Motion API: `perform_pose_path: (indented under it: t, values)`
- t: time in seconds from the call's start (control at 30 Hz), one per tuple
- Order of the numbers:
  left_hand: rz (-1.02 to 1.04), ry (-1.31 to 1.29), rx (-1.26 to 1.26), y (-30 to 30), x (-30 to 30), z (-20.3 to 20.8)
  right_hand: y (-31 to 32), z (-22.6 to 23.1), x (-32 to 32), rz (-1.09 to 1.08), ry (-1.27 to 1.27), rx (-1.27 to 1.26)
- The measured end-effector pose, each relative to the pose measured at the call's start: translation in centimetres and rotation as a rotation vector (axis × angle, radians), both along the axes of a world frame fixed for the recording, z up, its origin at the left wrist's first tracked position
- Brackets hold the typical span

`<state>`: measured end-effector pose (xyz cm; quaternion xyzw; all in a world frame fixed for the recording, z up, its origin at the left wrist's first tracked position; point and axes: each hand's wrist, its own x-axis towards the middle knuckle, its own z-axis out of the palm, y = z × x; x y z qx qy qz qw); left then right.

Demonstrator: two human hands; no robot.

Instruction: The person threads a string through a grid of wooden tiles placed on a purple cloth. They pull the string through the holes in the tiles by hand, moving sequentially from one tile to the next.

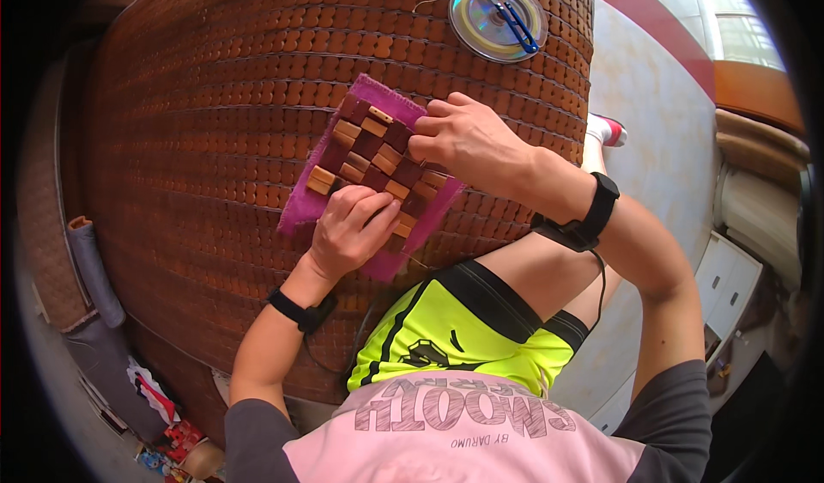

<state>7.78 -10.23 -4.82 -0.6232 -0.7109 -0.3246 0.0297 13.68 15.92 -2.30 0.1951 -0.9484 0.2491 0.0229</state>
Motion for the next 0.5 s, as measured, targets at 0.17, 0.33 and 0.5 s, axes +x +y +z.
perform_pose_path:
  t: [0.17,0.33,0.5]
  values:
    - [0.022,-0.044,0.013,0.0,0.1,-0.3,0.2,0.1,-0.3,0.024,-0.036,0.087]
    - [0.140,-0.193,0.048,0.8,0.5,0.0,1.1,-1.1,-0.7,0.042,-0.072,-0.098]
    - [0.257,-0.229,-0.065,2.4,0.9,0.5,0.9,-1.9,-0.8,0.029,-0.012,-0.106]
